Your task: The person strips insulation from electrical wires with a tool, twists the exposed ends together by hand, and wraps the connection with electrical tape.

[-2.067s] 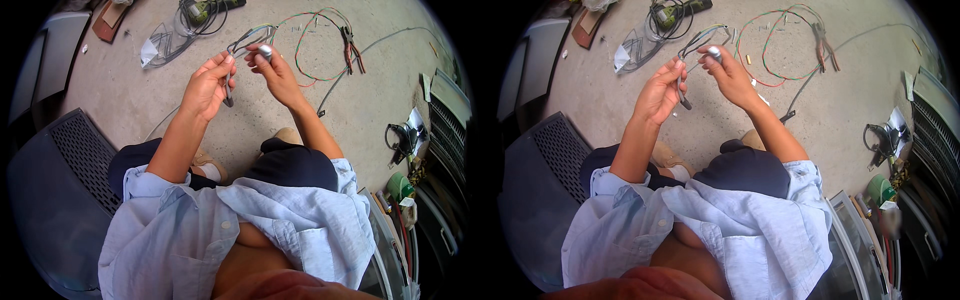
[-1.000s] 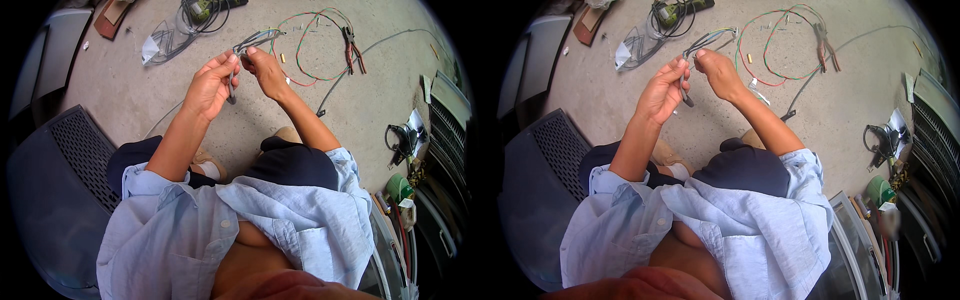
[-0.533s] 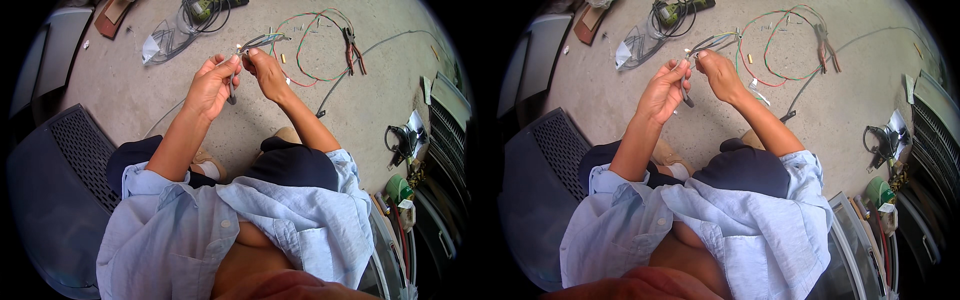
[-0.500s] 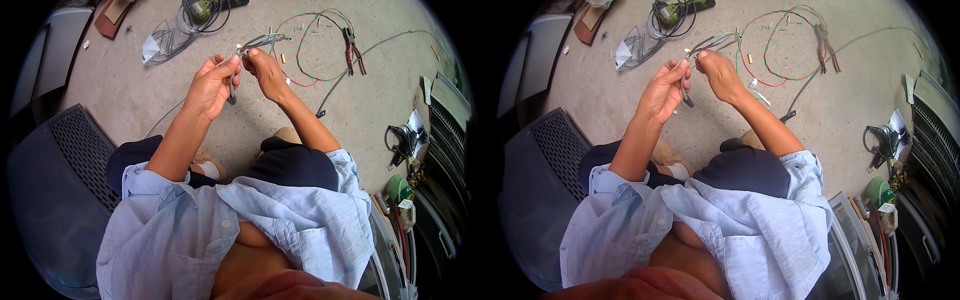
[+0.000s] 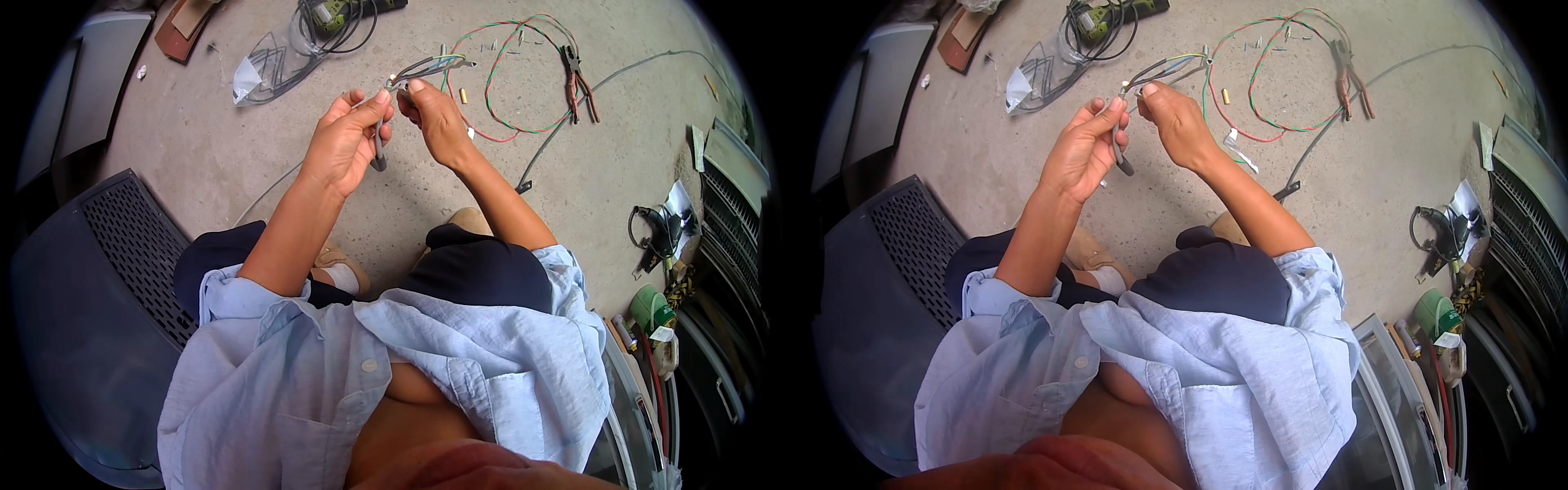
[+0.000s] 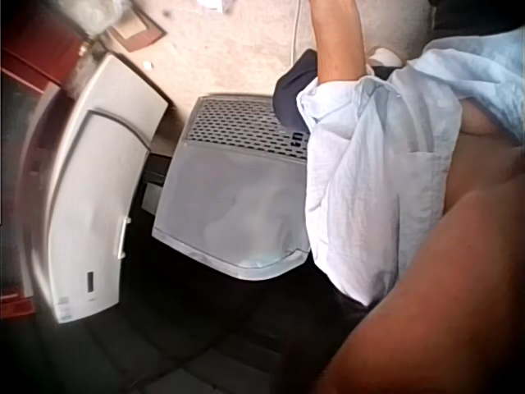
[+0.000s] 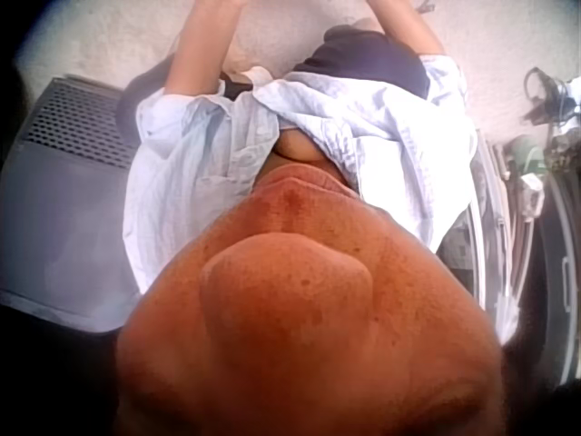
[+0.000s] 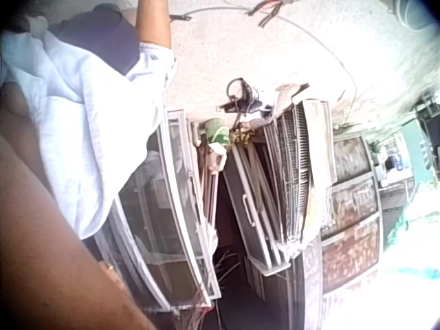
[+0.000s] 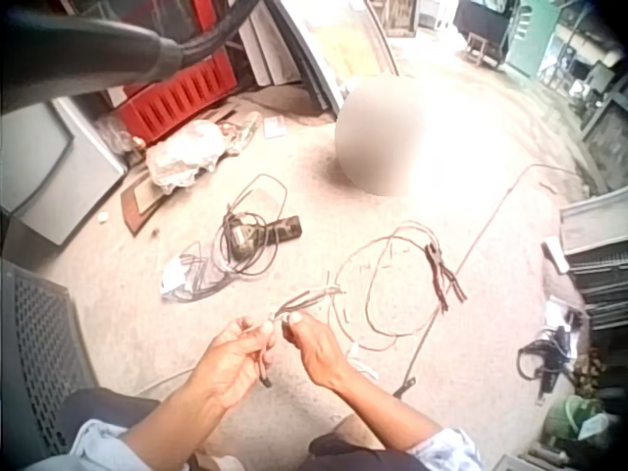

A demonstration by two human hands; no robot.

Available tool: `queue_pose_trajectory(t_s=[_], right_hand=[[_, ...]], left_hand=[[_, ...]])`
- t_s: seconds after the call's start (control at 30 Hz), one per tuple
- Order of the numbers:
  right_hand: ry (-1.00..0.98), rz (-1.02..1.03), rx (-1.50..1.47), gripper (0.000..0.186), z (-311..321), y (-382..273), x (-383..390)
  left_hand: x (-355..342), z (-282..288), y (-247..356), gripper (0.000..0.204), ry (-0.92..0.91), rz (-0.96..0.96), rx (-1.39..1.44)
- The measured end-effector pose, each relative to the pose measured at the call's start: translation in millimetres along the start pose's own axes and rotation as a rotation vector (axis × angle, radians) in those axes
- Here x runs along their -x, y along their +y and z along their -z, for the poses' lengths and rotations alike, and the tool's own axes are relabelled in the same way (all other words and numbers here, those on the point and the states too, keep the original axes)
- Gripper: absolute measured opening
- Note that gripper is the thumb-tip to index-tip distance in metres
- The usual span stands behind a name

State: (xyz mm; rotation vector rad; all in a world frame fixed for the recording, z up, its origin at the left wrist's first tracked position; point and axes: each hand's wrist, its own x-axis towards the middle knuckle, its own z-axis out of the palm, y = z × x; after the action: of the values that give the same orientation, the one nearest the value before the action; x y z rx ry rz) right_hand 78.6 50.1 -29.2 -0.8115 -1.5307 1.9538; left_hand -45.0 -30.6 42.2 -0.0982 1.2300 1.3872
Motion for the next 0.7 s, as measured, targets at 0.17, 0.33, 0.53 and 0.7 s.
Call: queue_pose_trajectory(t_s=[0.17,0.33,0.53,0.7], right_hand=[[0.009,-0.017,0.002,0.041,0.1,0.3,0.6],[0.014,-0.02,0.012,0.046,1.0,3.2,0.2],[0.063,-0.048,-0.031,0.046,0.8,1.3,0.8],[0.077,-0.054,-0.061,0.038,-0.9,-0.8,0.9]], left_hand=[[-1.5,1.3,-0.7,0.035,-0.008,-0.005,-0.004],[-1.5,1.4,-0.7,0.034,-0.006,-0.003,-0.006],[-1.1,0.4,-0.3,0.034,-0.003,0.001,-0.005],[-0.5,0.0,-0.1,0.025,0.012,0.01,0.01]])
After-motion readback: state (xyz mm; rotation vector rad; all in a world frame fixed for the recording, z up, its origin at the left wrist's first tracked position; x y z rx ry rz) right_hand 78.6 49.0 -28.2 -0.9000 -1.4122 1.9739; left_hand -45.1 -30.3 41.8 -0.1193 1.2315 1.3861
